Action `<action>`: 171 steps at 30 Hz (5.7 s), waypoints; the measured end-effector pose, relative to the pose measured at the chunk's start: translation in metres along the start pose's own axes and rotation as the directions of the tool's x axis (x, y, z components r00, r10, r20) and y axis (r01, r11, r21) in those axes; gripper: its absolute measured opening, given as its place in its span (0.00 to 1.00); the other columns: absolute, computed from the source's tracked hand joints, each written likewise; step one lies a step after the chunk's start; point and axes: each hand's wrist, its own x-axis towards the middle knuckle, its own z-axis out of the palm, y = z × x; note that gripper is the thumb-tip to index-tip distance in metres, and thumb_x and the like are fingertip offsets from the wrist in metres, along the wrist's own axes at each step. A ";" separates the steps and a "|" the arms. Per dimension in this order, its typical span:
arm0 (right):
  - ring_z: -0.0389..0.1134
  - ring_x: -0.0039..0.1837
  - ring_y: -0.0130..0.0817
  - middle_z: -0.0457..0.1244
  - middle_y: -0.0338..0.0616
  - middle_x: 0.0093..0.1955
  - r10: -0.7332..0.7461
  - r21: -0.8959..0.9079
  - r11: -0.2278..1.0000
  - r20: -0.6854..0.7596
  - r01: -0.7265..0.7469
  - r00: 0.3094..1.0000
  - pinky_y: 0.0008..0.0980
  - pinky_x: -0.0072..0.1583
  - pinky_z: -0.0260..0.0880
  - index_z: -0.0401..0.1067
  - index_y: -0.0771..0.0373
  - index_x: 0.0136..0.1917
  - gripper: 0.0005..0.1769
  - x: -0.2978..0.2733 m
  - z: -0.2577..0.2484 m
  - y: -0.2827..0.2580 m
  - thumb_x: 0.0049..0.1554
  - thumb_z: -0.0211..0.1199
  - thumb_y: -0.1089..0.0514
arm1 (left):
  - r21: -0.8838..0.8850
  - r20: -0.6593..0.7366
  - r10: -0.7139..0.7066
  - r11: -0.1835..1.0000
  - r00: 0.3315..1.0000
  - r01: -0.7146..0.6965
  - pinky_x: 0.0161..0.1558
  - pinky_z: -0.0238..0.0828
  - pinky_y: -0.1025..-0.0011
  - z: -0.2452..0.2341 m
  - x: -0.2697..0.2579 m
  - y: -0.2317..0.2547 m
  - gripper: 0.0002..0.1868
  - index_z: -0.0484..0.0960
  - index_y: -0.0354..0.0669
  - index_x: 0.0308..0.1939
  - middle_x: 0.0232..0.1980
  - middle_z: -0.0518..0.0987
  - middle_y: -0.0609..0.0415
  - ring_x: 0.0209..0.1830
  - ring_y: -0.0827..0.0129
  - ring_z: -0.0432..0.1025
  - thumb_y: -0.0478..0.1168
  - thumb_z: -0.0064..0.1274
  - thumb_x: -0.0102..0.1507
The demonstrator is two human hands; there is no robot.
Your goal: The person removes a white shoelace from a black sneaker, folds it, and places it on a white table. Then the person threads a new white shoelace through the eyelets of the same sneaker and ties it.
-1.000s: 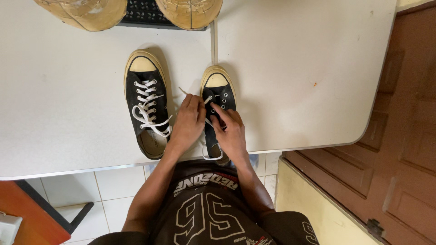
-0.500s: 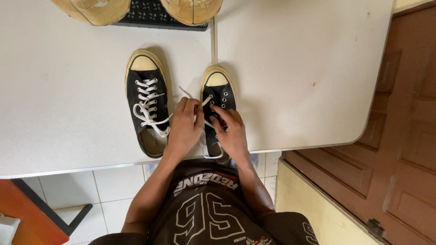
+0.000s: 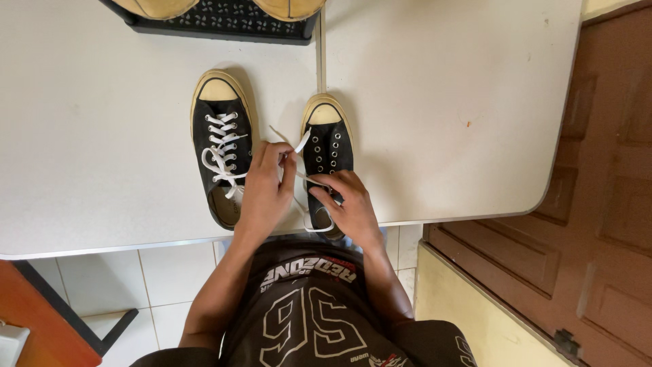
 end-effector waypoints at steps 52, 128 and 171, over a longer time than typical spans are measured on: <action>0.67 0.45 0.26 0.67 0.40 0.42 -0.134 0.160 0.981 0.171 0.107 0.976 0.26 0.50 0.67 0.78 0.64 0.49 0.07 0.045 -0.155 -0.097 0.59 0.68 0.59 | -0.025 -0.006 0.385 0.923 0.923 -0.385 0.58 0.62 0.61 -0.074 0.020 0.098 0.06 0.80 0.40 0.43 0.49 0.77 0.53 0.56 0.58 0.69 0.36 0.61 0.64; 0.66 0.50 0.29 0.65 0.45 0.48 -0.181 0.670 0.711 -0.120 0.215 0.976 0.34 0.55 0.70 0.72 0.72 0.56 0.05 0.084 -0.188 -0.139 0.69 0.57 0.68 | -0.632 0.628 0.236 0.711 0.741 0.309 0.38 0.69 0.74 -0.016 0.052 0.025 0.16 0.75 0.42 0.35 0.30 0.73 0.61 0.32 0.77 0.69 0.47 0.48 0.73; 0.62 0.52 0.25 0.62 0.40 0.50 -0.278 0.464 0.863 0.108 0.199 0.954 0.24 0.54 0.64 0.72 0.71 0.54 0.03 0.065 -0.171 -0.163 0.66 0.61 0.70 | -0.591 0.269 0.318 0.800 0.909 -0.105 0.43 0.70 0.74 -0.075 0.065 0.126 0.11 0.82 0.38 0.47 0.44 0.82 0.55 0.37 0.74 0.72 0.42 0.48 0.75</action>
